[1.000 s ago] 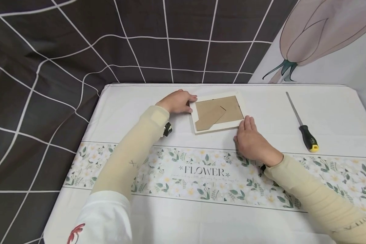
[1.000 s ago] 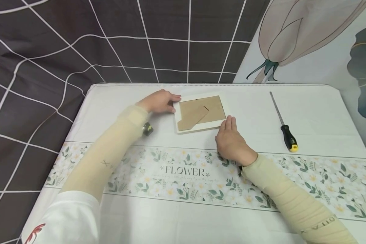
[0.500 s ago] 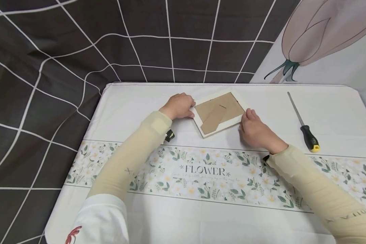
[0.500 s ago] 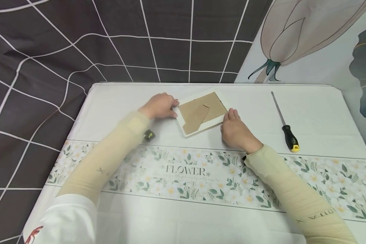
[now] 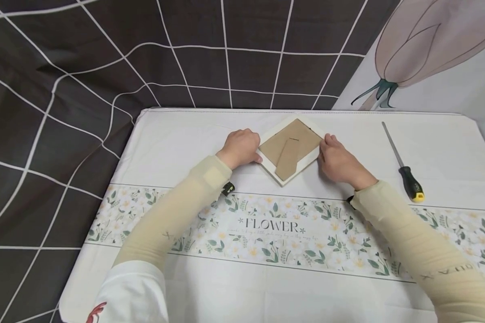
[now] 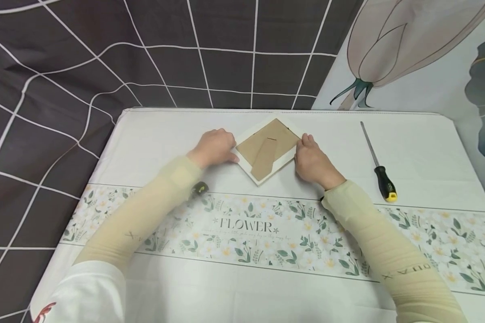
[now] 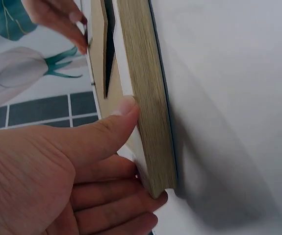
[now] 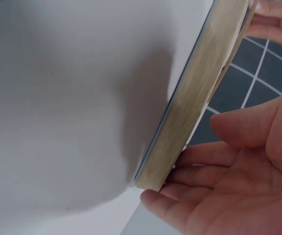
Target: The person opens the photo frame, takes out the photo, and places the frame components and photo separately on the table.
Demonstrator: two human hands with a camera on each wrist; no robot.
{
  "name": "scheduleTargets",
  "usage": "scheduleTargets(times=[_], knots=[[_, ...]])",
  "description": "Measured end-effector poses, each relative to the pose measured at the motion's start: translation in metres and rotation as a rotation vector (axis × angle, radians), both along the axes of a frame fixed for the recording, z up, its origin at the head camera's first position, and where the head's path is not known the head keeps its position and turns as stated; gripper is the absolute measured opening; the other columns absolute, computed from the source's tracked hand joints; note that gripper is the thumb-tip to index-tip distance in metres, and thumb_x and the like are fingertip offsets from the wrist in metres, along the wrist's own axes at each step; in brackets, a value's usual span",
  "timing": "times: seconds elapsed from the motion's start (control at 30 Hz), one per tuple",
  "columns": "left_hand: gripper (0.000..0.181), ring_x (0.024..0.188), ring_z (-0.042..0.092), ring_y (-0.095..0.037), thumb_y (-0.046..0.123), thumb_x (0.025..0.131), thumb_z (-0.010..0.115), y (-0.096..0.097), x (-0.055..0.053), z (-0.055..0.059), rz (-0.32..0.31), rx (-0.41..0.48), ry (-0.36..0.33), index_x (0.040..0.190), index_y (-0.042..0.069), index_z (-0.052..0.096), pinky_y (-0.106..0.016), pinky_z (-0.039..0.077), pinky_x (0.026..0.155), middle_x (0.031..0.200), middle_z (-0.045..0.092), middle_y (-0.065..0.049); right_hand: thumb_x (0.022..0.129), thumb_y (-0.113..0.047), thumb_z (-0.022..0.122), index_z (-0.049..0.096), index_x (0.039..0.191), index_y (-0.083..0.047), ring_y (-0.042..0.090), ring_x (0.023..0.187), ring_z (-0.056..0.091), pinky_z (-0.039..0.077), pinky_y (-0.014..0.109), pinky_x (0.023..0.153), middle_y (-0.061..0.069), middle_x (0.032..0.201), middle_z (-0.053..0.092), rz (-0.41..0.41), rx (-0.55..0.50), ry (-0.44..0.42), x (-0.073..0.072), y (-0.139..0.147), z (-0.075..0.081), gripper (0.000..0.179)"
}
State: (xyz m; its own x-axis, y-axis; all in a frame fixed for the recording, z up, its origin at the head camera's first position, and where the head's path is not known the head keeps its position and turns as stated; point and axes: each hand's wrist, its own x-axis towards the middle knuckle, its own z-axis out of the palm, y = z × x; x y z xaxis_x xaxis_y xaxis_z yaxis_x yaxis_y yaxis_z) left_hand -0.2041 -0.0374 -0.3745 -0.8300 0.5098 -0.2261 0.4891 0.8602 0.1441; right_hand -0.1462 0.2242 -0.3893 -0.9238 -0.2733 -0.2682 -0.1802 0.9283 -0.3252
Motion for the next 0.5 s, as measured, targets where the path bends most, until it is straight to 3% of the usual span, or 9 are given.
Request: scheduleTargets(times=[0.2,0.5], knots=[[0.037,0.07,0.058,-0.018,0.041,0.083,0.08,0.004,0.011,-0.001,0.015,-0.02,0.017,0.096,0.007,0.073,-0.036,0.053,0.069,0.081,0.069,-0.003,0.104,-0.004,0.033,0.025,0.144,0.026,0.054,0.146,0.013,0.013,0.056,0.121,0.045,0.153,0.013,0.004,-0.017,0.015,-0.01,0.001,0.001,0.051],[0.036,0.062,0.056,-0.014,0.048,0.086,0.076,0.008,0.031,-0.005,0.034,-0.039,0.074,0.072,0.016,0.068,-0.031,0.05,0.057,0.066,0.063,0.003,0.103,-0.006,0.036,0.032,0.138,0.028,0.056,0.145,0.015,0.013,0.056,0.121,0.045,0.151,0.02,0.009,-0.044,0.028,-0.026,-0.003,0.001,0.049]])
